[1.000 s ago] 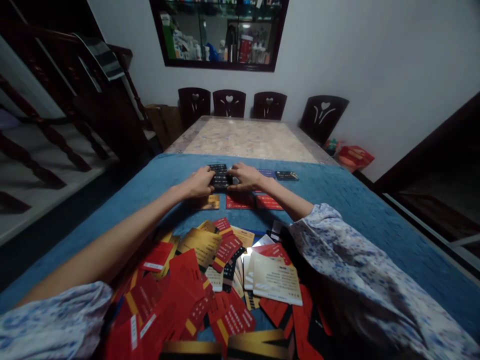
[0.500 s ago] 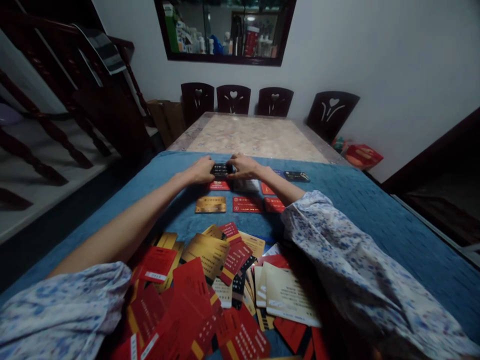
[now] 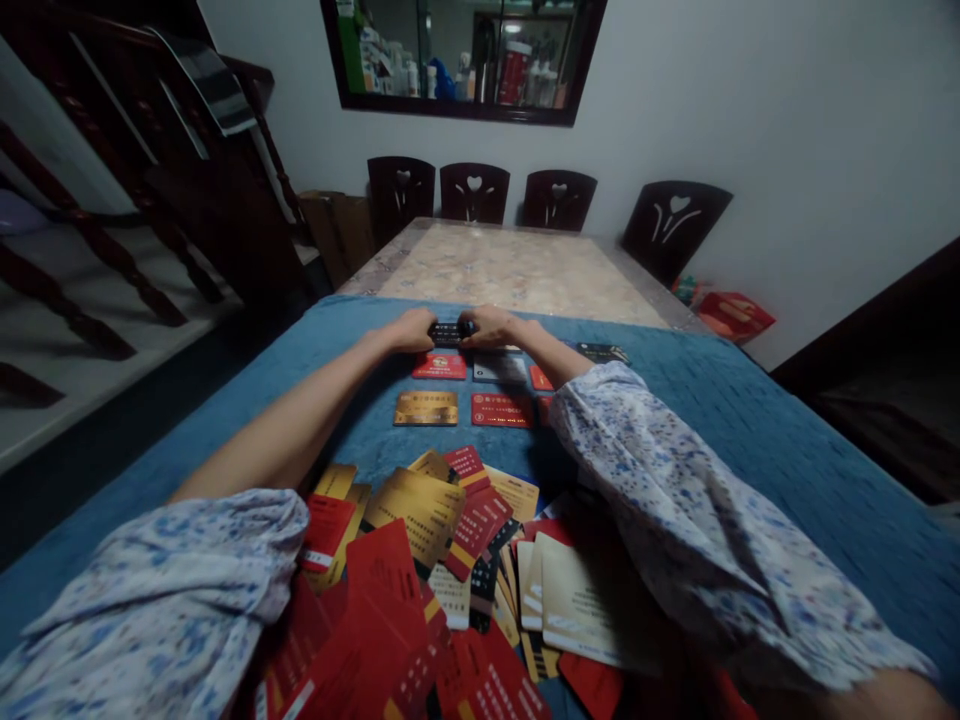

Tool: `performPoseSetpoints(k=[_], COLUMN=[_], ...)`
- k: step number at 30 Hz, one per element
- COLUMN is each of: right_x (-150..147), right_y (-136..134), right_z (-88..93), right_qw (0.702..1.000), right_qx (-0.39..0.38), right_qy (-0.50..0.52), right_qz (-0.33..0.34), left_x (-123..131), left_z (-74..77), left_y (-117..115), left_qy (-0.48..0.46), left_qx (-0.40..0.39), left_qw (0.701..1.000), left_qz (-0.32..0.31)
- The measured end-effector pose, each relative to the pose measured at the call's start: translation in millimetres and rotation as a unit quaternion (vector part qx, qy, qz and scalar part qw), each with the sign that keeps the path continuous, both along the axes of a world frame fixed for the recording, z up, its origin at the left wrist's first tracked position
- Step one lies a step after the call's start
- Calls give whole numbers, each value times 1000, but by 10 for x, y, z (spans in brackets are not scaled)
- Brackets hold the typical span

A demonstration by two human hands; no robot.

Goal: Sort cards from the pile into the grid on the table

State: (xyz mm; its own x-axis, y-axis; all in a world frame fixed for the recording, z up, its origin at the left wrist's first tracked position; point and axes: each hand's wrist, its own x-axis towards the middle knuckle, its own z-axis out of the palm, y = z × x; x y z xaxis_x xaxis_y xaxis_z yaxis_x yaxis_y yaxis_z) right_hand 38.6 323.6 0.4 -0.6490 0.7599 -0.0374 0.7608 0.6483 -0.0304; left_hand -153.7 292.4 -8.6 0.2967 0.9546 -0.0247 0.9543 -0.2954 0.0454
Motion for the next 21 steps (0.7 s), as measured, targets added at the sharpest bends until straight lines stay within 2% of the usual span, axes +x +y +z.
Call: performPoseSetpoints(k=[8, 21], right_x=[-43, -113], right_y=[43, 79], right_z=[-35, -57], right_qw=[1000, 999], right_qx=[-19, 13], right_qy=[4, -26], right_qz=[-10, 32], left_x=[-16, 11], left_z=[-31, -42], left_y=[75, 91], left_qy=[-4, 5], left_qx=[-27, -27], left_qw=[1000, 999], left_qz=[-7, -23])
